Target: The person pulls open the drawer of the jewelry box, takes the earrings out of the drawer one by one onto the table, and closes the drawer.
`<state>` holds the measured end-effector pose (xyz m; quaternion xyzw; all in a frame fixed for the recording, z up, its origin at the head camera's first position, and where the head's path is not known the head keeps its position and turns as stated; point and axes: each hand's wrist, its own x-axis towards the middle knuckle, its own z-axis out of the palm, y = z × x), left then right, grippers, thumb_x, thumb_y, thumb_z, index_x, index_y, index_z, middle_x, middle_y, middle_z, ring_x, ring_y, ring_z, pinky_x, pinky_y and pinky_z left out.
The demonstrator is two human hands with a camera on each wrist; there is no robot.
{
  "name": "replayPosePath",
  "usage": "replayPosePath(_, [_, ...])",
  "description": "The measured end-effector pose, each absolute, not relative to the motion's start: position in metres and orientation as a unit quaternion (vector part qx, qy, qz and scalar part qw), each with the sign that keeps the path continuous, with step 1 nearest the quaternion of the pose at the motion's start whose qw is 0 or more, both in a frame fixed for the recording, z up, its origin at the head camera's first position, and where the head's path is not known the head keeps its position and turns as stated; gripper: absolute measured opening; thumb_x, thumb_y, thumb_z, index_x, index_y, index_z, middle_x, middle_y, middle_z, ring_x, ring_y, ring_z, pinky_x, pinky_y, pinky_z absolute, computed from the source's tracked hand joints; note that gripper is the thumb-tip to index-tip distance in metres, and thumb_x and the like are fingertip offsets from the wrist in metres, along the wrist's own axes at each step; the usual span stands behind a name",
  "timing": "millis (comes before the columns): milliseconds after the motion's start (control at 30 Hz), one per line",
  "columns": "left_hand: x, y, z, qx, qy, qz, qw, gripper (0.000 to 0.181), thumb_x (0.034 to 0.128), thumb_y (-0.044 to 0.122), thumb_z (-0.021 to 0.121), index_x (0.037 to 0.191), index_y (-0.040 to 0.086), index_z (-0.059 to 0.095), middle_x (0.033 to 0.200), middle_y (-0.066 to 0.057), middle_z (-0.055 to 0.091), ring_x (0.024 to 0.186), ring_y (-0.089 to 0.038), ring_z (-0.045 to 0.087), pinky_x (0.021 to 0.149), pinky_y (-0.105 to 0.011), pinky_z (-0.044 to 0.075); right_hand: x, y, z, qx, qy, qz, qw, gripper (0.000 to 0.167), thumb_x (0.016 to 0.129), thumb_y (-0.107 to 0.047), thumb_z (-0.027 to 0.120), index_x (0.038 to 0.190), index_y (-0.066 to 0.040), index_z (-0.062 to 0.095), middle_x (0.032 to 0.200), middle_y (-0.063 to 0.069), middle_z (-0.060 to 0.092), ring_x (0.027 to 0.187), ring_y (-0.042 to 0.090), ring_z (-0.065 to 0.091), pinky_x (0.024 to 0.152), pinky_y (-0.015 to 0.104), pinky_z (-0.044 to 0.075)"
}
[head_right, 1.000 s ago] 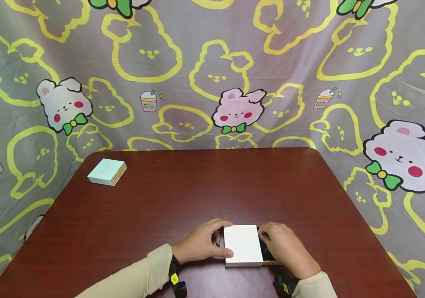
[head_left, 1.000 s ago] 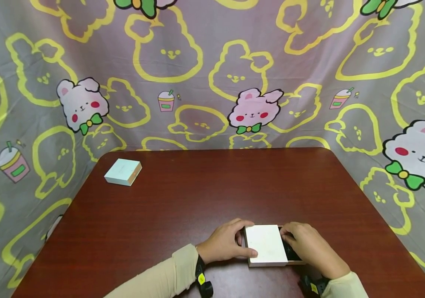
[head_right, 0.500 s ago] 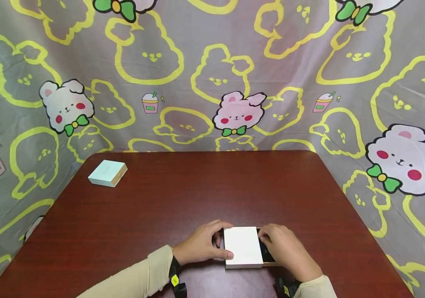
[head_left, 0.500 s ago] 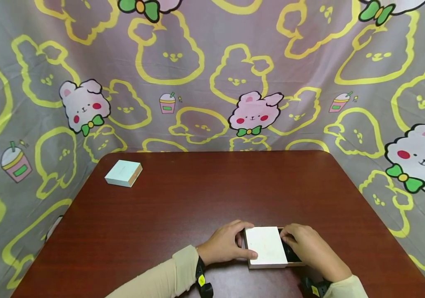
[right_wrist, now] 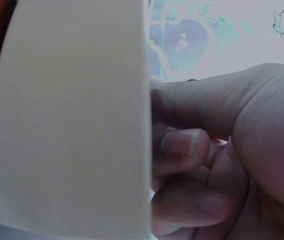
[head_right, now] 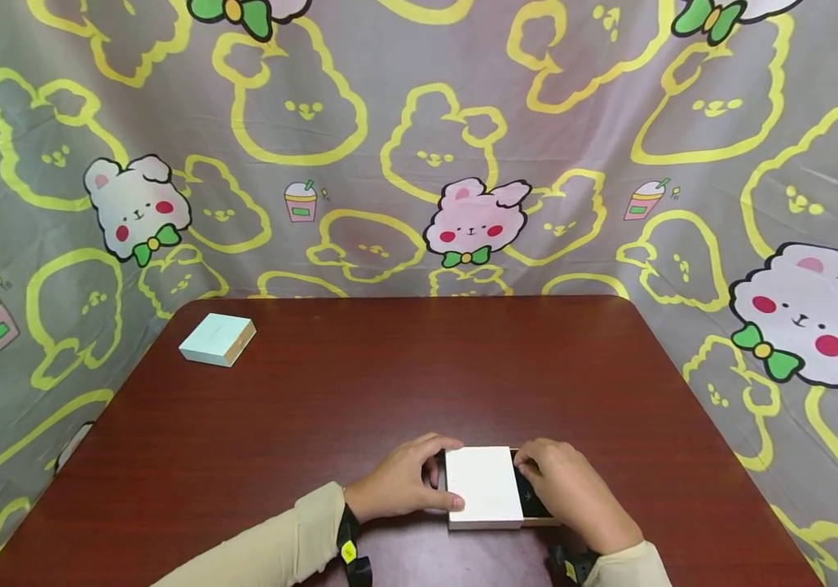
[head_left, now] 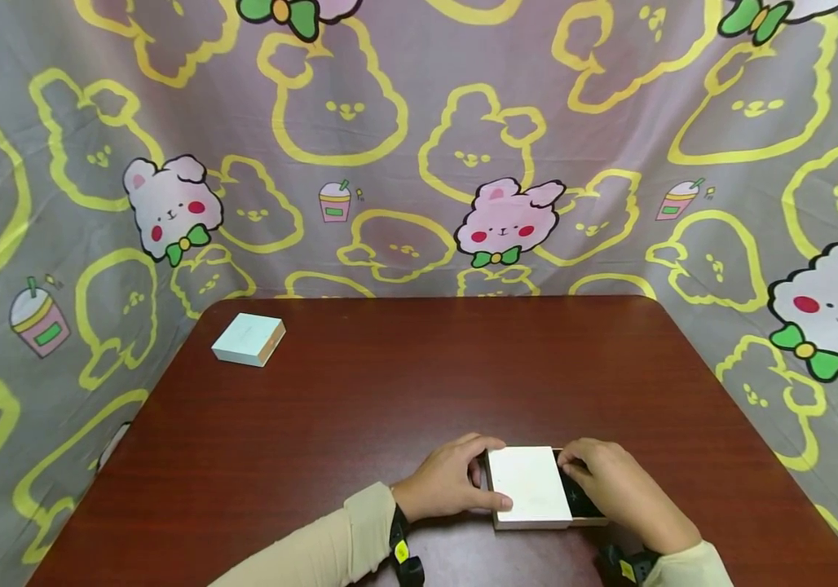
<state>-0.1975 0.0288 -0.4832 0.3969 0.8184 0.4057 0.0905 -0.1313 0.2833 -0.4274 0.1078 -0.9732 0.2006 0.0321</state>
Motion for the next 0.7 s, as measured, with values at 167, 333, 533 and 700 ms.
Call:
replayPosePath(167, [-0.1974, 0.0289, -0.4834, 0.401, 0.818, 0.402, 0.086, 0.073, 0.0745, 0.054, 0.080, 0.134, 0.019, 0.056, 0.091, 0.016, 0.052, 0.066, 0.005, 0.050, 0.063, -0.016, 0.043, -0.1292, 0.2836, -0.4257, 0.113, -0.973, 0.195, 0.048, 0.014, 0.083, -0.003, 0.075, 0.083, -0.015, 0.069, 0.081, -0.010, 0.063, 0.074, 0.009, 0.058, 0.064, 0.033, 0.049])
replayPosePath(333, [-0.1974, 0.0289, -0.4836, 0.403, 0.819, 0.400, 0.083, 0.073, 0.0746, 0.054, 0.080, 0.134, 0.019, 0.056, 0.091, 0.016, 0.051, 0.066, 0.006, 0.050, 0.063, -0.016, 0.043, -0.1287, 0.2838, -0.4243, 0.114, -0.973, 0.197, 0.044, 0.014, 0.084, -0.004, 0.074, 0.083, -0.016, 0.069, 0.082, -0.010, 0.062, 0.073, 0.008, 0.058, 0.064, 0.032, 0.048])
replayPosePath(533, [-0.1972, 0.0288, -0.4833, 0.407, 0.819, 0.396, 0.078, 0.072, 0.0750, 0.054, 0.080, 0.134, 0.019, 0.056, 0.090, 0.016, 0.051, 0.066, 0.006, 0.050, 0.063, -0.016, 0.042, -0.1279, 0.2844, -0.4242, 0.116, -0.972, 0.197, 0.055, 0.015, 0.084, -0.004, 0.074, 0.083, -0.018, 0.068, 0.081, -0.011, 0.061, 0.073, 0.007, 0.057, 0.065, 0.033, 0.048])
replayPosePath(700, [-0.1973, 0.0289, -0.4823, 0.405, 0.821, 0.394, 0.080, 0.072, 0.0748, 0.054, 0.079, 0.134, 0.020, 0.055, 0.091, 0.016, 0.051, 0.066, 0.006, 0.050, 0.063, -0.016, 0.042, -0.1272, 0.2857, -0.4235, 0.118, -0.971, 0.198, 0.061, 0.015, 0.084, -0.004, 0.074, 0.083, -0.018, 0.068, 0.082, -0.012, 0.061, 0.074, 0.008, 0.058, 0.065, 0.032, 0.049])
